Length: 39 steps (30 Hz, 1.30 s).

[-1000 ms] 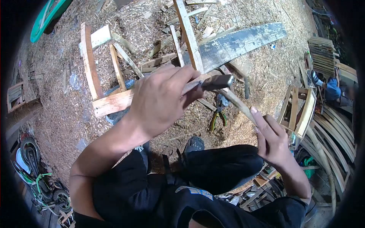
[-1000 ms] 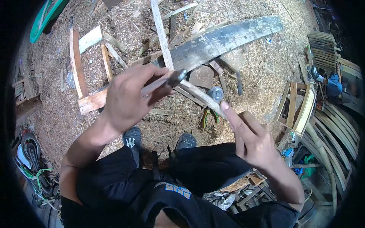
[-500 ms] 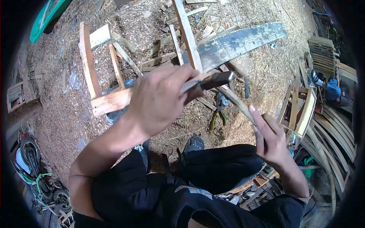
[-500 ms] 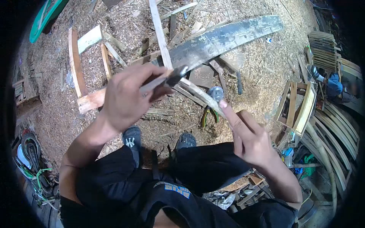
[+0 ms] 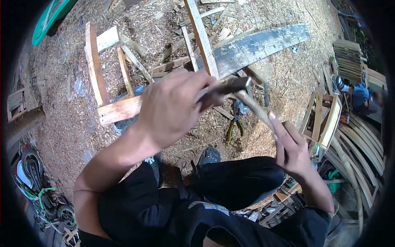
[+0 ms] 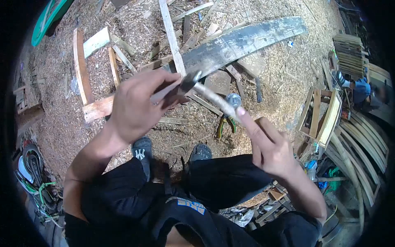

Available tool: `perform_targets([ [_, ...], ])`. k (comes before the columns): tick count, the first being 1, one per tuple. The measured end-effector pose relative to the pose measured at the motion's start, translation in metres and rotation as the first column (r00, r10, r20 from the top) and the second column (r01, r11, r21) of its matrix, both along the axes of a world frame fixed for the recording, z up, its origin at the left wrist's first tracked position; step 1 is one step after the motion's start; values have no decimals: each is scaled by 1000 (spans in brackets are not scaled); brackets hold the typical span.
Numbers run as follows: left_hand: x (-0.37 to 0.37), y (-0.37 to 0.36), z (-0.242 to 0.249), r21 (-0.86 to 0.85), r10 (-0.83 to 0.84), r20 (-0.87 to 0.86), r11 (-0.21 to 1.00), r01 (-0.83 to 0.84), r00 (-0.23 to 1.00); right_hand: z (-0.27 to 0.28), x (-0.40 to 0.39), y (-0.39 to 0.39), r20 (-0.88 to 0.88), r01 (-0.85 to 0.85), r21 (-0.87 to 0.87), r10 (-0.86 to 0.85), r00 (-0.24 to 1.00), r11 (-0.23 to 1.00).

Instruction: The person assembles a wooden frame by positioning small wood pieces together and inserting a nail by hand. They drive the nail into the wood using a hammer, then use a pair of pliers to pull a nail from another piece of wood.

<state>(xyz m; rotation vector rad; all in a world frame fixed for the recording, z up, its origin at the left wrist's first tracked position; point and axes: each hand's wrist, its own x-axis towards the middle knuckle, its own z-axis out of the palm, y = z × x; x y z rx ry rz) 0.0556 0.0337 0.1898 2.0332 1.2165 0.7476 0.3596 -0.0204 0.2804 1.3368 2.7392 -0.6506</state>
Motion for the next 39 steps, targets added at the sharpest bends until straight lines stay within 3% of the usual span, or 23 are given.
perform_targets([
  [2, 0, -2, 3, 13, 29, -19, 1000, -28, 999, 2, 5, 2, -15, -4, 5, 4, 1000, 1000],
  [5, -5, 3, -5, 59, 15, 45, 998, -17, 999, -24, 13, -32, -463, 477, 278, -318, 827, 834],
  [6, -4, 2, -4, 73, 18, 39, 997, -21, 999, -13, 13, 0, -223, -62, 349, 147, 964, 935],
  [7, -1, -1, 3, -97, 13, -6, 995, -14, 1000, 2, 2, 2, -75, 30, 111, -22, 997, 993],
  [8, 0, 0, 3, -92, 4, -3, 996, -4, 1000, 11, -8, -2, 112, 171, -113, -159, 981, 979],
  [9, -2, 1, 1, -15, -1, 20, 1000, 2, 1000, 8, -5, -3, 112, 164, -107, -152, 982, 981],
  [11, -5, 3, -3, 87, -11, 60, 996, 5, 998, -11, 8, -15, -353, 271, 336, -146, 924, 902],
  [12, -4, 2, -2, 88, -10, 59, 996, 5, 998, -17, 7, -17, -388, 298, 396, -135, 912, 869],
  [14, -1, -1, 4, -68, 12, -17, 998, -13, 1000, -1, 2, -9, 106, 117, -18, -114, 988, 993],
  [16, -2, 1, 2, -4, -4, -13, 1000, 4, 1000, 3, 3, -7, 73, 136, -53, -132, 989, 989],
  [18, -4, -1, -3, 39, -21, -14, 999, 21, 1000, -9, 10, -21, -305, 266, 342, -162, 939, 901],
  [19, -4, 1, -4, 82, -22, 13, 996, 21, 1000, -21, 1, -25, -479, 400, 374, -195, 856, 837],
  [20, -3, 2, -4, 126, -24, 40, 992, 18, 999, -3, 8, -8, -148, 15, 288, 29, 988, 957],
  [22, -3, 2, 0, 104, -39, 20, 994, 37, 999, 7, -1, -4, 54, 125, -43, -123, 991, 991],
  [23, -3, 2, 1, 80, -34, -1, 996, 34, 999, 5, 1, -2, 54, 117, -34, -115, 992, 993],
  [25, -4, -1, -1, 36, -35, -24, 999, 36, 999, -8, 9, -15, -355, 247, 322, -125, 926, 914],
  [26, -4, 1, -4, 77, -30, 2, 997, 30, 1000, -19, 13, -31, -412, 368, 367, -205, 888, 854],
  [28, -2, 0, -3, 122, -27, 30, 992, 23, 999, 2, 0, -8, 61, 111, -49, -108, 992, 993],
  [30, 1, -3, 0, 23, -2, -6, 1000, 3, 1000, 2, 6, -6, 20, 80, -37, -80, 997, 996],
  [33, -4, 0, -3, 63, 0, 39, 998, -2, 999, -19, 12, -19, -377, 191, 408, -25, 926, 893],
  [34, -4, -2, -2, 63, -1, 39, 998, -2, 999, -12, 13, -9, -191, -17, 258, 68, 979, 966],
  [37, -3, 0, 0, 34, 15, 4, 999, -16, 1000, -3, 7, -10, 41, 96, 25, -97, 994, 995],
  [39, -4, -1, -1, 59, -1, 28, 998, -1, 1000, -13, 8, -23, -399, 309, 299, -176, 900, 903],
])
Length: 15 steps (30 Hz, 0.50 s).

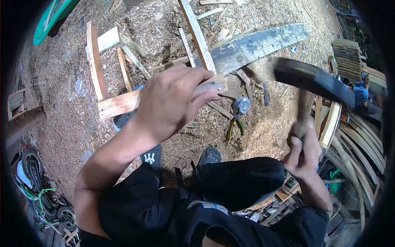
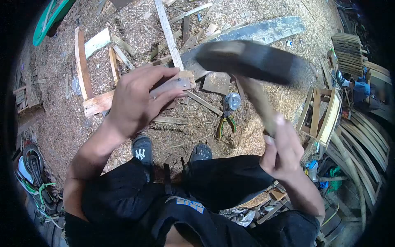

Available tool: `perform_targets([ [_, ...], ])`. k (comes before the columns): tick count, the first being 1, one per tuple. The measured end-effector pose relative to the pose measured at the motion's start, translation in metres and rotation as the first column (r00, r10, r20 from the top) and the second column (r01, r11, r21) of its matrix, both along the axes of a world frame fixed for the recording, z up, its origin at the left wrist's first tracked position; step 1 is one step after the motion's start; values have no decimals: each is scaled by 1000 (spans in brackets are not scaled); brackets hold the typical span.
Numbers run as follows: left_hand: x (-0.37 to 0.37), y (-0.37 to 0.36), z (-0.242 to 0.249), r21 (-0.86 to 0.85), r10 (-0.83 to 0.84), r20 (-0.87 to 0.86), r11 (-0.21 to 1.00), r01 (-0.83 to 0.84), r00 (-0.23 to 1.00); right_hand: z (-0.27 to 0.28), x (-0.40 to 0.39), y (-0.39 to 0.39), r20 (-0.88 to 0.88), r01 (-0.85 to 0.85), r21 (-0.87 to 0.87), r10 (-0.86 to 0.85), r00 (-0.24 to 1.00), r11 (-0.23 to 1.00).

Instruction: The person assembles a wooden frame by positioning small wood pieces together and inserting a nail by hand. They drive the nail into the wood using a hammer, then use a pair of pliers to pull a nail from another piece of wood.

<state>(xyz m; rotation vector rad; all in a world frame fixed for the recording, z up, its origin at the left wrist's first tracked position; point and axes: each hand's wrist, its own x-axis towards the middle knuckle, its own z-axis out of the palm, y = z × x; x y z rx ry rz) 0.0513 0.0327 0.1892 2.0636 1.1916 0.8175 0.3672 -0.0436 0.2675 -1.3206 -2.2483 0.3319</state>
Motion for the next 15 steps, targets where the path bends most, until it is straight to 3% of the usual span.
perform_targets([
  [1, 0, -1, 0, -3, -4, 0, 1000, 4, 1000, 0, 0, 0, 0, 4, -3, -4, 1000, 1000],
  [3, 2, -2, 2, -52, 10, -45, 999, -12, 999, 2, 2, 7, 268, -44, -360, 148, 952, 932],
  [5, 0, 1, 0, 1, 1, -37, 1000, -1, 999, 7, -2, 15, 299, -77, -334, 183, 937, 940],
  [7, 0, -2, -4, 21, -23, -34, 1000, 24, 999, -2, -3, -1, -11, -30, 55, 31, 999, 998],
  [8, 0, -1, -3, 14, -25, -28, 1000, 25, 999, -1, -1, 10, 101, -207, -63, 212, 972, 976],
  [9, 2, 0, -2, 14, -23, -22, 1000, 24, 999, 9, -7, 11, 248, -90, -403, 204, 947, 911],
  [11, 3, -1, -1, 31, -30, -29, 999, 31, 999, 4, -5, 13, 147, -145, -202, 176, 973, 969],
  [15, 2, -6, -2, -18, -40, -22, 999, 40, 999, 6, -5, 1, 312, -77, -369, 201, 928, 926],
])
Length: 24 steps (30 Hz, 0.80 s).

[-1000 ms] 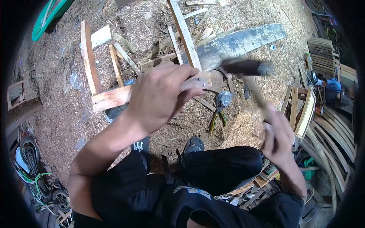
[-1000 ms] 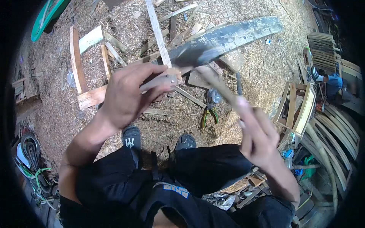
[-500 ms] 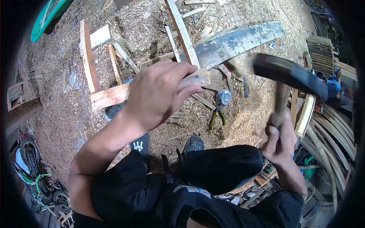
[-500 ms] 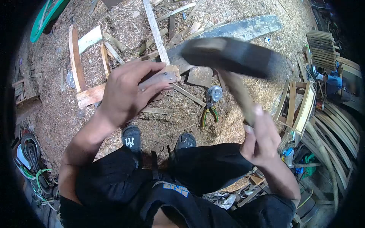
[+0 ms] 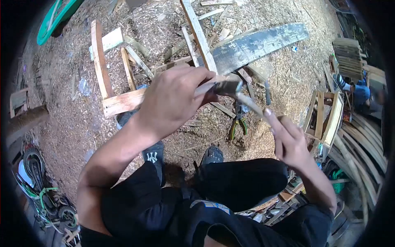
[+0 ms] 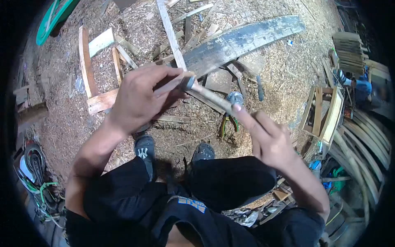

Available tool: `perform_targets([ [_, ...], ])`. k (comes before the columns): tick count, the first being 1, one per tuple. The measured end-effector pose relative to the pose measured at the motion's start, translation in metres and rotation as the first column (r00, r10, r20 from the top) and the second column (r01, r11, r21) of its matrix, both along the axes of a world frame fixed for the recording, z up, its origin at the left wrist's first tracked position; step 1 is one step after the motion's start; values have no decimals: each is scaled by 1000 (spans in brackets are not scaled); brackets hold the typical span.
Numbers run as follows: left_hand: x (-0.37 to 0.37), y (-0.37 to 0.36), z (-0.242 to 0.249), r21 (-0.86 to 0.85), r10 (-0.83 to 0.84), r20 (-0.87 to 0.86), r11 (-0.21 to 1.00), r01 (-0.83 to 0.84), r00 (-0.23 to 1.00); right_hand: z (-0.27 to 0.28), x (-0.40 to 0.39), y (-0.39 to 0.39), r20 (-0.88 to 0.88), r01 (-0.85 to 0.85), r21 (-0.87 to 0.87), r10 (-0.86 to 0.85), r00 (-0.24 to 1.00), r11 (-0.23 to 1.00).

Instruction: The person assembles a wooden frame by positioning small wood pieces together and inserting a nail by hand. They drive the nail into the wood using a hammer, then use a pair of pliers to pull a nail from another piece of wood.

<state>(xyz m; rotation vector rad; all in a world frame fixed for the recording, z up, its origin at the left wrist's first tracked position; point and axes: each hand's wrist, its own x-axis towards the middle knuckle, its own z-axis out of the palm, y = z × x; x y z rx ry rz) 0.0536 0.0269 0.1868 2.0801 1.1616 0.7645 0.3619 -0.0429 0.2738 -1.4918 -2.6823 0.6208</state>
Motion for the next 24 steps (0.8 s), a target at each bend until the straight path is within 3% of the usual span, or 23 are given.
perform_targets([
  [3, -5, 2, 5, 36, -35, -7, 999, 35, 999, -38, 20, 9, -304, 172, 97, -136, 943, 980],
  [4, -7, 4, 6, 72, -71, 8, 995, 70, 997, -51, 20, 14, -310, 164, 108, -124, 943, 981],
  [6, -9, 9, 8, 51, -74, -20, 996, 75, 997, -81, 16, 22, -442, 499, -39, -463, 768, 866],
  [8, -8, 7, 11, 30, -84, -51, 996, 85, 995, -130, 30, 38, -348, 609, -212, -641, 684, 765],
  [10, -6, 3, 14, -108, -34, -88, 994, 24, 996, -191, 43, 57, -351, 639, -161, -649, 675, 752],
  [12, -3, 0, 16, -160, 4, -131, 987, -25, 991, -235, 34, 74, -561, 627, -93, -561, 608, 773],
  [14, 2, -4, 17, -45, 61, -245, 996, -75, 967, -254, 21, 90, -545, 629, -180, -609, 576, 756],
  [15, 3, -4, 20, -88, 84, -303, 989, -115, 949, -255, 5, 90, -667, 623, -200, -571, 479, 756],
  [16, 4, -6, 20, -80, 81, -319, 991, -112, 944, -265, 4, 93, -678, 623, -206, -569, 465, 754],
  [19, 7, -12, 21, -47, 111, -299, 990, -131, 948, -272, 10, 112, -341, 565, -187, -592, 730, 804],
  [20, 6, -12, 22, -31, 121, -296, 990, -136, 948, -268, 15, 115, -350, 561, -173, -583, 733, 810],
  [21, 5, -13, 21, -34, 102, -307, 992, -118, 946, -259, 15, 112, -267, 415, 106, -376, 887, 904],
  [22, 2, -14, 20, -44, 80, -321, 994, -100, 944, -247, 14, 106, -117, 205, 351, -174, 978, 914],
  [24, 3, -19, 21, -66, 83, -327, 992, -110, 941, -185, -15, 95, -340, 13, 314, 100, 935, 949],
])
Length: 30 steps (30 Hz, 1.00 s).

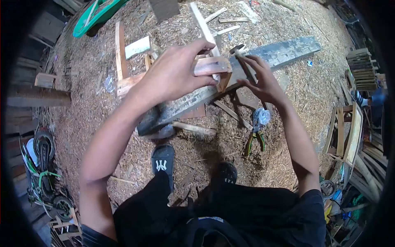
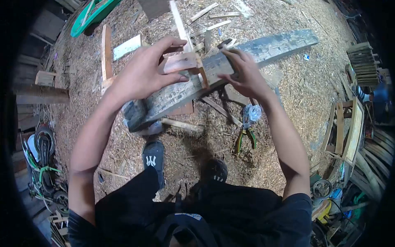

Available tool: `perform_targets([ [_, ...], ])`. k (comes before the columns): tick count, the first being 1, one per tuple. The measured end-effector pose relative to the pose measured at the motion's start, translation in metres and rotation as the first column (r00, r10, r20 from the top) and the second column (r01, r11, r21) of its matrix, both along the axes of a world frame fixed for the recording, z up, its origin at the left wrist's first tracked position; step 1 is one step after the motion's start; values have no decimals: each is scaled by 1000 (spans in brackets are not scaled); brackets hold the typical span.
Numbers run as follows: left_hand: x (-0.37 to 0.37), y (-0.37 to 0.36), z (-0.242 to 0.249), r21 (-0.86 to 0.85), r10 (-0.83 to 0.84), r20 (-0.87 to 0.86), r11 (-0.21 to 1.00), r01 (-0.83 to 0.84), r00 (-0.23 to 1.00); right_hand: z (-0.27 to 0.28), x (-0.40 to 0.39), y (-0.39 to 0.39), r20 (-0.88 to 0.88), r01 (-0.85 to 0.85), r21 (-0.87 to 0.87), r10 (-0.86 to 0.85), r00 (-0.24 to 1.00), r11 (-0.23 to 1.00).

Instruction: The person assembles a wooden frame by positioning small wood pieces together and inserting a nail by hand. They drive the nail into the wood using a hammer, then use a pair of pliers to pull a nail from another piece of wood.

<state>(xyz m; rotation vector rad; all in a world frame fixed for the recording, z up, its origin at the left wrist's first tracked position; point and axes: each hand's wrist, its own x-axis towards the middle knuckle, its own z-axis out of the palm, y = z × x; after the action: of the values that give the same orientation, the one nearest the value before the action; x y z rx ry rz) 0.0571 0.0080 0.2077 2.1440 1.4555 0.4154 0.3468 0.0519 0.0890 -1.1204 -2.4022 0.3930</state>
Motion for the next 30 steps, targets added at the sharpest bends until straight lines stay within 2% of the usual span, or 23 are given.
perform_targets([
  [1, 1, -3, 1, -12, 2, -4, 1000, -2, 1000, 18, -14, -7, 0, -14, -4, 14, 1000, 1000],
  [2, -1, -4, 2, -7, 10, -6, 1000, -10, 1000, 33, -27, -13, -151, -111, -278, 71, 986, 954],
  [3, -4, -5, 2, -28, -17, 59, 999, 18, 998, 41, -38, -17, -307, -233, -512, 78, 949, 827],
  [4, -5, -6, 3, -47, -45, 124, 998, 51, 991, 43, -47, -18, -311, -235, -506, 79, 947, 830],
  [6, -5, -5, 4, -34, -23, 98, 999, 26, 995, 46, -60, -12, -253, -243, -571, 113, 961, 784],
  [7, -6, -3, 4, -25, 4, 78, 1000, -2, 997, 37, -62, -12, -275, -230, -464, 109, 955, 855],
  [8, -7, -1, 3, -17, 3, 75, 1000, -1, 997, 28, -64, -13, -276, -231, -456, 110, 955, 859],
  [10, -7, 3, -1, -12, -44, 129, 999, 46, 991, 26, -70, -21, -359, -187, -476, 4, 933, 859],
  [11, -7, 4, -3, -8, -42, 132, 999, 44, 990, 27, -68, -26, -356, -162, -396, 12, 935, 904],
  [13, -4, 5, -4, 31, -72, 80, 997, 69, 994, 35, -68, -30, -343, -146, -407, -3, 939, 902],
  [20, -12, 17, -8, 58, -151, 77, 987, 147, 985, 36, -71, -26, -300, -88, -464, -62, 952, 882],
  [22, -13, 18, -10, 202, -232, 82, 956, 211, 969, 28, -72, -19, -284, -80, -448, -56, 957, 891],
  [23, -17, 17, -11, 204, -231, 84, 956, 211, 969, 25, -72, -17, -267, -75, -435, -50, 962, 897],
  [25, -16, 7, 4, 84, -104, -112, 990, 113, 988, 31, -73, -17, -267, -78, -433, -45, 963, 898],
  [29, -29, 9, -5, 65, -78, -89, 994, 84, 993, 19, -77, -13, -297, -84, -464, -65, 953, 882],
  [30, -30, 11, -7, 112, -101, -92, 988, 111, 991, 18, -78, -12, -299, -84, -463, -66, 952, 882],
])
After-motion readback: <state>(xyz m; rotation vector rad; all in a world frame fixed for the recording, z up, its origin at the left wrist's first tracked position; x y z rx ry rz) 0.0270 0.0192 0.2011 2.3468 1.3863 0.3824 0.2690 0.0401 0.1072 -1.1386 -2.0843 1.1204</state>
